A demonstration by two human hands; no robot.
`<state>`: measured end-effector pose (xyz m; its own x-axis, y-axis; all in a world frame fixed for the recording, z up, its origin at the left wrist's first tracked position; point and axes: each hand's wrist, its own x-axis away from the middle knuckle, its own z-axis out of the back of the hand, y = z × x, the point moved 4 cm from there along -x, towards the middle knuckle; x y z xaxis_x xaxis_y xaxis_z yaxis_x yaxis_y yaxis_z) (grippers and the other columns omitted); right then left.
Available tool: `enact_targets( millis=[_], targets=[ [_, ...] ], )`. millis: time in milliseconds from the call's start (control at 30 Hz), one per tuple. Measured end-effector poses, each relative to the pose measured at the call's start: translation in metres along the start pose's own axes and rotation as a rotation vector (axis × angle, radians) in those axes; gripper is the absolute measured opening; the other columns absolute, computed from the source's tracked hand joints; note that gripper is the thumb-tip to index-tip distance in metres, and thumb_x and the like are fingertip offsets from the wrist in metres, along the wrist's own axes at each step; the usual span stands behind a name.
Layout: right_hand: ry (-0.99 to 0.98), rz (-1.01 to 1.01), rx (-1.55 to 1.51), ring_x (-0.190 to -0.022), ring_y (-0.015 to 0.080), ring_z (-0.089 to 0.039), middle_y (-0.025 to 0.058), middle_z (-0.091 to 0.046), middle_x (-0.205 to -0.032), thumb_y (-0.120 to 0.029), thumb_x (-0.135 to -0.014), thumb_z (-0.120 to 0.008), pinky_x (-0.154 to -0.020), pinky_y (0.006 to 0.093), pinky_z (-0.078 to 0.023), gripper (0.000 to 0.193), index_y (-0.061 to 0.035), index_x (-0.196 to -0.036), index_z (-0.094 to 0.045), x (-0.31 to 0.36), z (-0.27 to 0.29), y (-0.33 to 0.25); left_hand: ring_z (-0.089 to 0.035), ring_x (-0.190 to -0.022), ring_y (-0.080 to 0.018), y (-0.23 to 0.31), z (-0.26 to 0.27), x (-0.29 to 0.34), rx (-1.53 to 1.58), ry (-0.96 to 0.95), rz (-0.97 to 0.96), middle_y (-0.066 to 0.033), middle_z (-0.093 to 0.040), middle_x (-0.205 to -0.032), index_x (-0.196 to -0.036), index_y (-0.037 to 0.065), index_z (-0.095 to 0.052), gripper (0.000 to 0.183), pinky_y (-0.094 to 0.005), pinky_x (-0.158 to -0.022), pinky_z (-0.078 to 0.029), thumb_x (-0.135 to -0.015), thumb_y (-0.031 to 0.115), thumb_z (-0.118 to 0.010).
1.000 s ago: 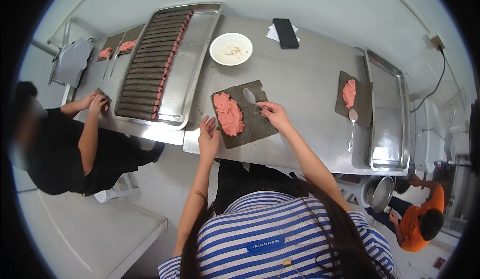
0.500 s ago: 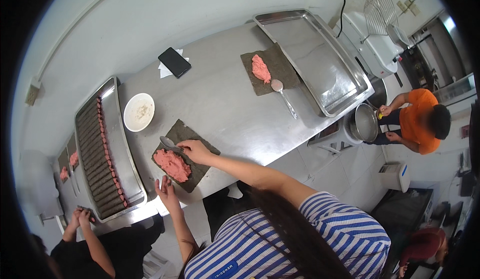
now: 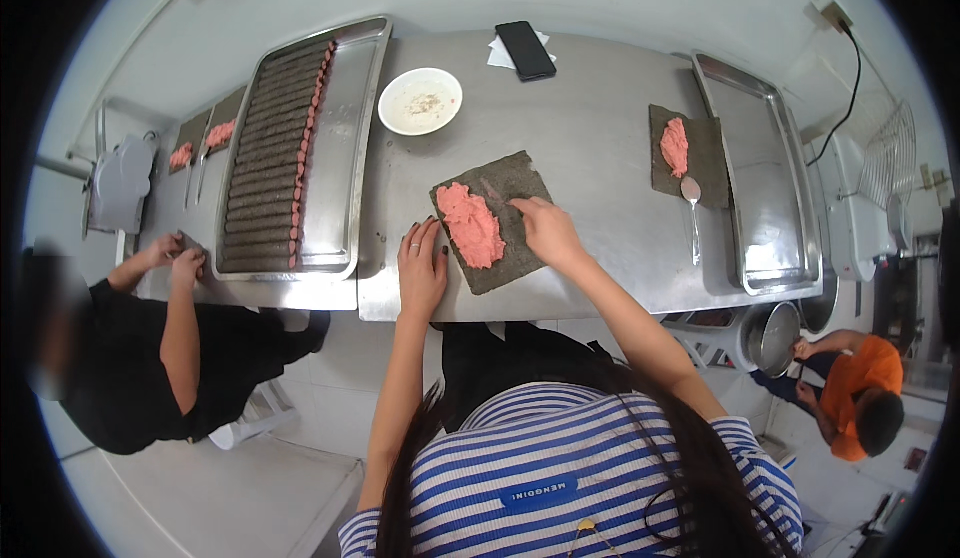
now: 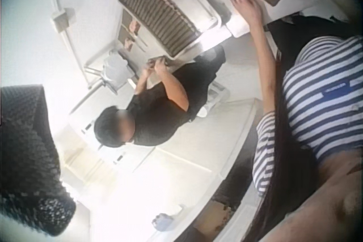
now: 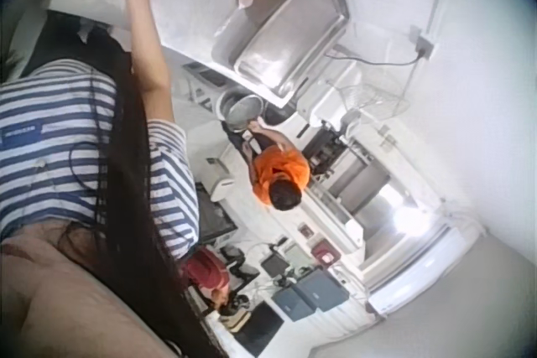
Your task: The person spreads a pink paste onto a sheet of nori using a spoon, then rolls the nori into a cylindrical shape. The person repeats this process multiple times, placing the finished rolls onto a metal tray.
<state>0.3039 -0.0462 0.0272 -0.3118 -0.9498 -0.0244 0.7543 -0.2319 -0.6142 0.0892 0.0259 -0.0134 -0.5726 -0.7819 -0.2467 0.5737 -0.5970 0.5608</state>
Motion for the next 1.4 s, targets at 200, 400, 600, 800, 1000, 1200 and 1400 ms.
enact_targets(
  millis=[200, 400, 600, 800, 1000, 1200, 1400],
  targets=[
    [-0.095, 0.180, 0.475, -0.089, 0.0303, -0.064, 0.0155, -0.060, -0.098, -0.009, -0.082, -0.055, -0.069, 0.0368, -0.056, 0.031, 0.0030, -0.111, -0.058, 0.005, -0.026, -0.036, -0.040, -0.130, -0.0297, 0.002, -0.005, 0.001, -0.057, 0.016, -0.013, -0.0031, -0.050, -0.137, -0.130, 0.011, -0.052, 0.048, -0.0428, -0.108, -0.032, -0.082, 0.011, -0.059],
    [-0.174, 0.119, 0.632, -0.087, 0.0282, -0.064, 0.0125, -0.059, -0.096, -0.006, -0.078, -0.056, -0.068, 0.0387, -0.056, 0.036, 0.0002, -0.114, -0.058, 0.014, -0.056, -0.048, -0.040, -0.130, -0.0288, 0.003, -0.001, -0.002, -0.036, -0.002, 0.020, -0.0001, -0.051, -0.136, -0.127, 0.012, -0.054, 0.046, -0.0426, -0.109, -0.031, -0.081, 0.011, -0.060],
    [-0.204, 0.278, 0.541, -0.083, 0.0236, -0.062, 0.0073, -0.061, -0.085, -0.008, -0.077, -0.057, -0.068, 0.0377, -0.052, 0.023, -0.0047, -0.097, -0.067, -0.002, -0.002, -0.066, -0.040, -0.130, -0.0282, 0.000, 0.000, 0.001, -0.030, 0.006, 0.041, 0.0008, -0.052, -0.136, -0.124, 0.012, -0.057, 0.043, -0.0426, -0.109, -0.031, -0.081, 0.011, -0.059],
    [-0.136, 0.785, 0.651, -0.080, 0.0193, -0.059, 0.0043, -0.061, -0.080, -0.012, -0.075, -0.059, -0.068, 0.0318, -0.046, 0.013, -0.0057, -0.083, -0.068, -0.038, 0.015, -0.064, -0.041, -0.129, -0.0293, 0.003, -0.003, -0.002, -0.033, 0.018, 0.031, 0.0000, -0.051, -0.136, -0.124, 0.012, -0.056, 0.042, -0.0440, -0.108, -0.030, -0.082, 0.013, -0.060],
    [-0.172, 0.832, 0.752, -0.080, 0.0196, -0.060, 0.0048, -0.061, -0.080, -0.012, -0.074, -0.060, -0.067, 0.0328, -0.047, 0.009, -0.0052, -0.078, -0.065, -0.054, -0.007, -0.061, -0.040, -0.129, -0.0298, 0.003, -0.002, -0.003, -0.060, 0.019, 0.016, -0.0010, -0.051, -0.136, -0.122, 0.012, -0.056, 0.040, -0.0446, -0.107, -0.030, -0.082, 0.015, -0.061],
    [-0.127, 0.746, 0.715, -0.081, 0.0206, -0.061, 0.0052, -0.061, -0.081, -0.011, -0.074, -0.059, -0.067, 0.0335, -0.049, 0.010, -0.0046, -0.079, -0.065, -0.071, -0.014, -0.055, -0.040, -0.129, -0.0292, 0.004, -0.002, -0.003, -0.071, 0.006, 0.028, -0.0009, -0.051, -0.136, -0.123, 0.012, -0.054, 0.041, -0.0446, -0.108, -0.029, -0.083, 0.018, -0.060],
    [-0.117, 0.810, 0.654, -0.080, 0.0205, -0.060, 0.0057, -0.061, -0.082, -0.012, -0.073, -0.060, -0.067, 0.0334, -0.048, 0.012, -0.0041, -0.080, -0.066, -0.054, 0.000, -0.071, -0.040, -0.129, -0.0290, 0.006, 0.000, -0.004, -0.078, 0.007, 0.032, -0.0013, -0.051, -0.136, -0.122, 0.011, -0.052, 0.040, -0.0441, -0.107, -0.029, -0.084, 0.020, -0.059]
  ],
)
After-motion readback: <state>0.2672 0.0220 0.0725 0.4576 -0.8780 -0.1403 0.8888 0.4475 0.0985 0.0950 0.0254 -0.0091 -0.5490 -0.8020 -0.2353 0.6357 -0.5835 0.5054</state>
